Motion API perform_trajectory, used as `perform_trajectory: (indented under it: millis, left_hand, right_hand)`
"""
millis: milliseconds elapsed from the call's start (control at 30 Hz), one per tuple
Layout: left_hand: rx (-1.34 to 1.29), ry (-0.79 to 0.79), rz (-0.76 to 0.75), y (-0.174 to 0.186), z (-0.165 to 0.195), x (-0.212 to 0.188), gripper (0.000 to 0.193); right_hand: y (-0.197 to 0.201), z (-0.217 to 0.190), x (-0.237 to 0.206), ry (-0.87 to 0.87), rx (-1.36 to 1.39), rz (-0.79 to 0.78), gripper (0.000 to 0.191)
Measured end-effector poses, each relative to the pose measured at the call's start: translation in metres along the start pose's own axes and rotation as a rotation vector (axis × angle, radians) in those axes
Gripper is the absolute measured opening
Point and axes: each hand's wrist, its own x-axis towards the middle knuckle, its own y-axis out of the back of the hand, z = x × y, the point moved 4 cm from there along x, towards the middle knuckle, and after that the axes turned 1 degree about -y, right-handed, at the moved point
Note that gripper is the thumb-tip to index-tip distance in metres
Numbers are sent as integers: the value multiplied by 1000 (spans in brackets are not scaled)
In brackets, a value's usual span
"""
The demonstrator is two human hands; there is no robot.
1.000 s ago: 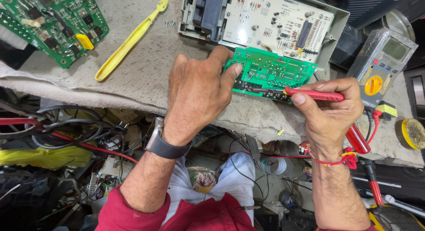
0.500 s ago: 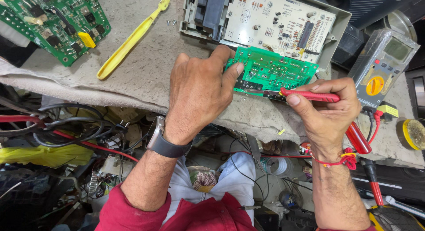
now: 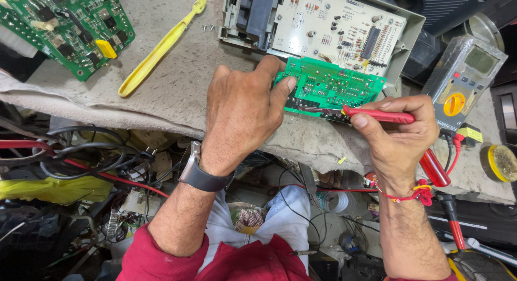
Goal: The person uses pliers to strip wires on a small transformer and then uses a soldering iron to solder connections on a green circuit board. The workspace is cluttered with electronic components and tools.
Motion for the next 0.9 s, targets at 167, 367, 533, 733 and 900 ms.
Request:
perform_trajectory:
  millis: [167, 367, 533, 733, 900]
  left_hand:
    - [-24, 20, -14, 0, -1, -1, 22]
    - [-14, 0, 11, 1, 1, 0, 22]
    - [-6, 7, 2, 1, 0, -1, 22]
    - [-3, 7, 6, 0, -1, -1, 22]
    - [-2, 5, 11, 2, -1, -1, 21]
  right_hand:
    - [-3, -2, -1, 59, -112, -39, 38]
    - [-1, 2, -1, 6, -20, -12, 37]
    - [-1, 0, -2, 48, -115, -26, 38]
    - [0, 3, -1, 12, -23, -4, 38]
    - [-3, 0, 0, 46, -79, -57, 39]
